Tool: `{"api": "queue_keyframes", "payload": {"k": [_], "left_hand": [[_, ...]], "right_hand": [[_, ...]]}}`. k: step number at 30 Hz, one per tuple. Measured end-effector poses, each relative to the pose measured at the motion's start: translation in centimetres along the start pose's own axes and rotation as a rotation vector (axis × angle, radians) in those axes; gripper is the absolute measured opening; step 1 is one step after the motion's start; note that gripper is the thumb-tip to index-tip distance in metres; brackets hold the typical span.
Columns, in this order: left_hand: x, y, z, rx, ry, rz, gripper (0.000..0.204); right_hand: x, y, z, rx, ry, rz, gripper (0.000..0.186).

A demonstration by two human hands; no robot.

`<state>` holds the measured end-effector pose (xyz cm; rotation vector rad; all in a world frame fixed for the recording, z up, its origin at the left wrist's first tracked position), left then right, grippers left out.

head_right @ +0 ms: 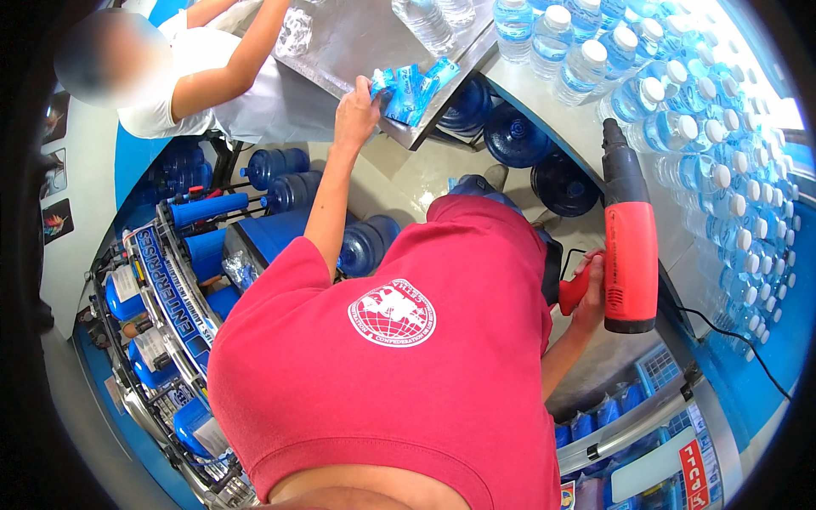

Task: The person uses a red heat gun to warm the necks of water bottles and then applies blue labels to each bottle. The person picks up bottles from a metal tray, applies the label, and places them on a table with other labeled bottles.

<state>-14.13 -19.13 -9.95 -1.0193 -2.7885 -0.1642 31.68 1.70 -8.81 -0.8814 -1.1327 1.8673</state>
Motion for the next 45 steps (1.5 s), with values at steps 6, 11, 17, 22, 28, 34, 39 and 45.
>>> {"api": "queue_keyframes", "payload": {"k": [6, 11, 17, 22, 28, 34, 39, 45], "left_hand": [[1.8, -0.4, 1.6, -0.263, -0.026, -0.07, 0.031], [3.1, 0.1, 2.3, -0.277, 0.008, 0.045, 0.058], [3.1, 1.1, 3.0, -0.201, 0.019, 0.07, 0.063], [4.5, -0.9, 1.9, -0.604, 0.094, -0.189, 0.059], [8.1, -0.3, -6.5, -0.692, 0.34, -0.175, 0.042], [12.8, 3.5, -12.4, -0.558, 0.383, -0.087, 0.048], [14.8, 4.7, -12.8, -0.518, 0.293, -0.06, 0.037], [15.9, 5.2, -14.1, -0.534, 0.338, 0.054, 0.043]], "right_hand": [[-0.2, -0.2, -0.3, -0.03, 0.036, 0.018, 0.016], [-0.5, -0.6, -0.4, -0.006, 0.067, -0.007, 0.016], [-1.1, -0.5, -1.1, 0.01, 0.121, -0.013, 0.022], [-1.1, -0.7, -1.3, -0.033, 0.138, -0.01, 0.016], [-0.8, -0.1, -1.5, -0.016, 0.112, 0.042, 0.017], [-0.7, -0.2, -1.8, -0.073, 0.08, 0.019, 0.018], [-0.8, 0.0, -2.0, -0.026, 0.085, 0.04, 0.018], [-1.3, 0.2, -2.5, 0.003, 0.131, 0.015, 0.017]]}}
Point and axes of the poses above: each hand's wrist, its own x-axis towards the middle knuckle, its own z-axis out of the palm, y = z × x, the point moved 7 cm from there along x, towards the middle knuckle, and after that the axes turned 14 degrees about x, right-handed, at the moved point
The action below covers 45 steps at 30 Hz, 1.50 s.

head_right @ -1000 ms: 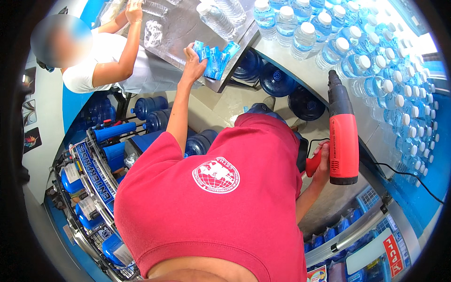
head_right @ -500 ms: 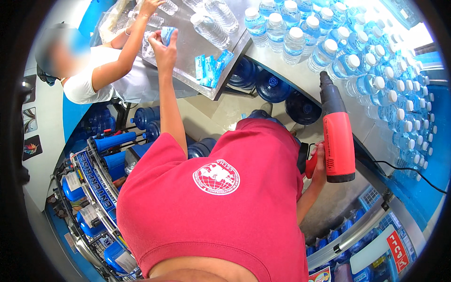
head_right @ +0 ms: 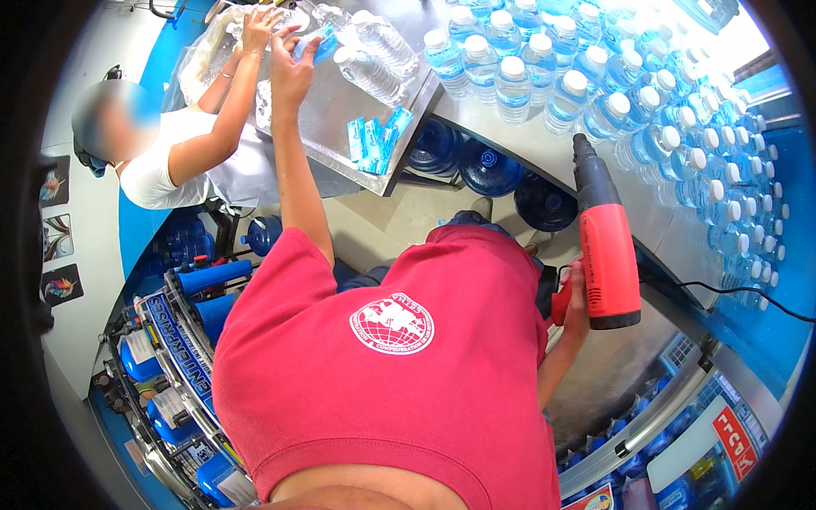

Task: The person uses a red heat gun to warm the necks of water bottles and then applies blue labels to each bottle. The person picks up bottles from a metal tray, applies the label, and places them on a table with other labeled bottles.

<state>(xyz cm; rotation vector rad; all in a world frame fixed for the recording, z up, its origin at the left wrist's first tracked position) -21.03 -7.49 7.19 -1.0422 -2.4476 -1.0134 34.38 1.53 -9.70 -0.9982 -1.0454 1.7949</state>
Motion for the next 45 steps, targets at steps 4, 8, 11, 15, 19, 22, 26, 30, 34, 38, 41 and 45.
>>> {"api": "queue_keyframes", "payload": {"k": [4, 8, 11, 15, 19, 22, 26, 30, 34, 38, 41, 45], "left_hand": [[0.3, 0.7, -0.6, 0.335, 0.002, 0.133, 0.032], [-0.3, 0.8, -0.1, 0.471, -0.052, 0.185, 0.03], [-1.0, 0.6, 0.9, 0.402, -0.222, 0.196, 0.031], [-1.6, 0.3, 1.3, 0.188, -0.32, 0.128, 0.036], [-1.9, 1.2, 1.7, 0.272, -0.318, 0.261, 0.038], [-2.3, 1.4, 2.1, 0.228, -0.33, 0.244, 0.038], [-3.3, 2.1, 2.2, 0.218, -0.238, 0.306, 0.024], [-4.4, 2.1, 2.0, 0.119, -0.102, 0.294, 0.022], [-4.4, 2.6, 2.0, 0.14, -0.002, 0.355, 0.043], [-4.4, 2.0, 2.3, 0.058, 0.046, 0.276, 0.063], [-4.8, -0.1, 4.3, -0.169, -0.075, 0.1, 0.07], [-6.4, -2.7, 8.1, -0.382, -0.127, -0.039, 0.076]], "right_hand": [[0.0, -0.3, -0.3, -0.043, -0.007, -0.024, 0.017], [0.0, -0.2, -0.3, -0.015, 0.003, -0.014, 0.017], [0.0, -0.2, -0.2, -0.016, 0.0, -0.023, 0.017], [-0.3, -0.6, 0.2, -0.01, -0.058, -0.024, 0.015], [-0.4, -1.2, 0.8, -0.018, -0.085, -0.037, 0.014], [-0.7, -1.5, 1.1, -0.061, -0.095, -0.079, 0.017], [-2.2, -1.7, 0.8, -0.091, -0.186, -0.059, 0.029], [-2.5, -1.2, 1.0, -0.253, -0.303, 0.107, 0.035], [1.6, -2.6, 6.4, -0.492, -0.358, -0.28, 0.017], [5.2, -0.9, 13.4, -0.421, -0.334, -0.081, 0.013], [6.7, -1.0, 19.2, -0.411, -0.475, -0.19, 0.011], [6.7, 0.2, 22.7, -0.112, -0.513, -0.19, 0.009]]}}
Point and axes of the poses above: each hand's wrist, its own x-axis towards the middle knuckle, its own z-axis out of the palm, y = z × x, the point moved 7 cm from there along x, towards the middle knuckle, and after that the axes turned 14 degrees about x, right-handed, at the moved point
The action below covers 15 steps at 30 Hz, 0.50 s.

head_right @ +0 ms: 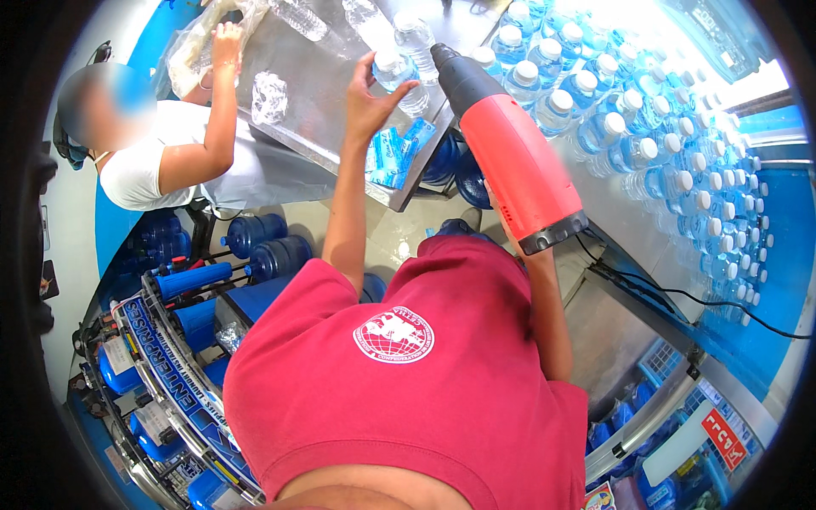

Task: The person uses a red heat gun to warm the necks of water bottles and then applies blue labels to each bottle. The person picks up bottles from a metal tray, applies the label, and places them on a table with other labeled bottles.

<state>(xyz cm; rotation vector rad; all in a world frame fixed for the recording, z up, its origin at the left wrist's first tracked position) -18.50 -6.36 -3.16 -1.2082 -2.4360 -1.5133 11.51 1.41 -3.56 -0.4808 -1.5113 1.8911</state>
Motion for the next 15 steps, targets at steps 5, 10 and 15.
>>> {"api": "queue_keyframes", "payload": {"k": [5, 10, 15], "left_hand": [[-1.3, -2.9, 1.4, -0.028, 0.095, -0.049, 0.08], [-2.0, -3.3, 1.6, -0.155, 0.064, -0.142, 0.086], [-3.6, -2.7, 0.6, 0.032, 0.034, 0.077, 0.089]], "right_hand": [[-1.2, 0.7, -0.9, -0.187, 0.027, 0.12, 0.008], [-1.9, 0.0, -1.9, -0.107, 0.028, 0.034, 0.01], [-2.5, 0.6, -3.2, -0.058, 0.068, 0.115, 0.012]]}}
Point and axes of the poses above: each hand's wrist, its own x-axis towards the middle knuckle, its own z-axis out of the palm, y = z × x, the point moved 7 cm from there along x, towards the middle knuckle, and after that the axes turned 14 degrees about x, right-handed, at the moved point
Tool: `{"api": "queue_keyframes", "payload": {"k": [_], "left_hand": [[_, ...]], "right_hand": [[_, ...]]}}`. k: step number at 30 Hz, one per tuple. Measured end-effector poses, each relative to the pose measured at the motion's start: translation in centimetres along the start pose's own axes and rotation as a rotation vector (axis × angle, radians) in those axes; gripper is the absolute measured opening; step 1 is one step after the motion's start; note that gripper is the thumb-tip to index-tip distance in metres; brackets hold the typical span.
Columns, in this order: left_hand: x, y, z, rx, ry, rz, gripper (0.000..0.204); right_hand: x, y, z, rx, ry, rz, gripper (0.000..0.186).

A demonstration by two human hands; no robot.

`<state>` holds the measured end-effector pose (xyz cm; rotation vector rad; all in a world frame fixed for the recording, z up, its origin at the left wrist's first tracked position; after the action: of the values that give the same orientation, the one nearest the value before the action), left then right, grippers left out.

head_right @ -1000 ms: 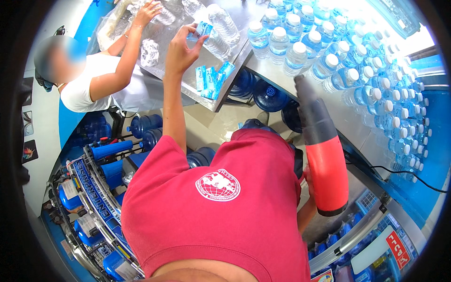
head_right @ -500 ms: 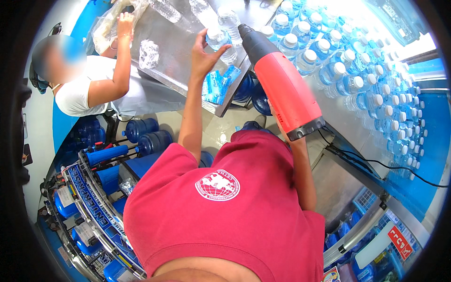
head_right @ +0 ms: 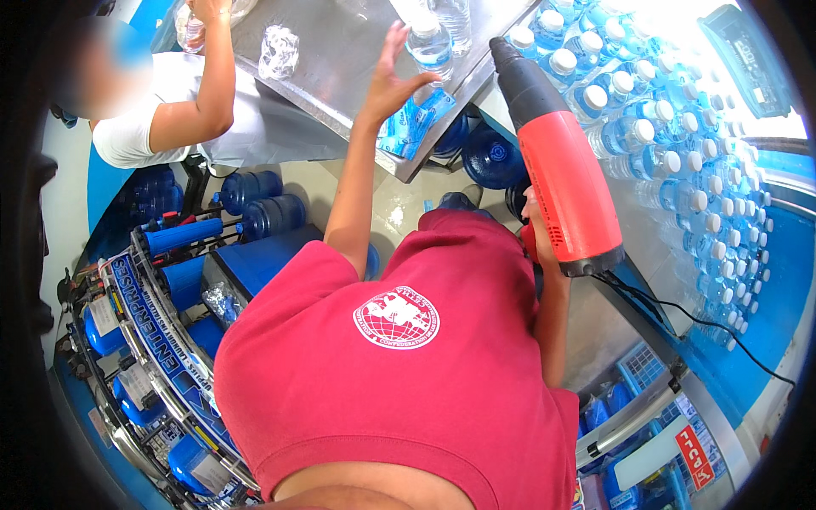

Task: The person uses a red heat gun to warm the necks of water bottles and then applies blue labels to each bottle. The person picks up bottles from a metal tray, applies the label, and places them on a table with other labeled bottles.

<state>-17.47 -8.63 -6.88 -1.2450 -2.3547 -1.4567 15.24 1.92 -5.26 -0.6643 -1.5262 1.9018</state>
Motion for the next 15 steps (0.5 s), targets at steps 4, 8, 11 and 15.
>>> {"api": "queue_keyframes", "payload": {"k": [4, 8, 11, 15], "left_hand": [[-5.9, -7.8, -5.7, 0.644, -0.183, -0.733, 0.084], [-10.2, -8.2, -4.8, 0.895, -0.207, -0.657, 0.065], [-11.0, -8.5, -4.5, 0.819, -0.1, -0.603, 0.061], [-12.4, -10.1, -6.7, 0.735, 0.008, -0.627, 0.074]], "right_hand": [[-0.4, -0.4, -0.6, -0.063, -0.013, -0.011, 0.012], [-0.8, -1.1, -1.0, -0.117, -0.019, 0.025, 0.011], [-0.9, -1.4, -0.8, -0.114, -0.034, 0.082, 0.012], [-2.0, -1.4, -1.4, -0.164, 0.059, 0.206, 0.012]]}}
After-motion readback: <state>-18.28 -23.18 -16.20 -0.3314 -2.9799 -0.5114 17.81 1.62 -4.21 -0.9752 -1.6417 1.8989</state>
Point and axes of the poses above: each hand's wrist, its own x-axis towards the middle knuckle, its own z-axis out of the palm, y = z × x, the point moved 7 cm from there along x, towards the middle knuckle, and after that the axes turned 14 degrees about x, right-handed, at the moved point
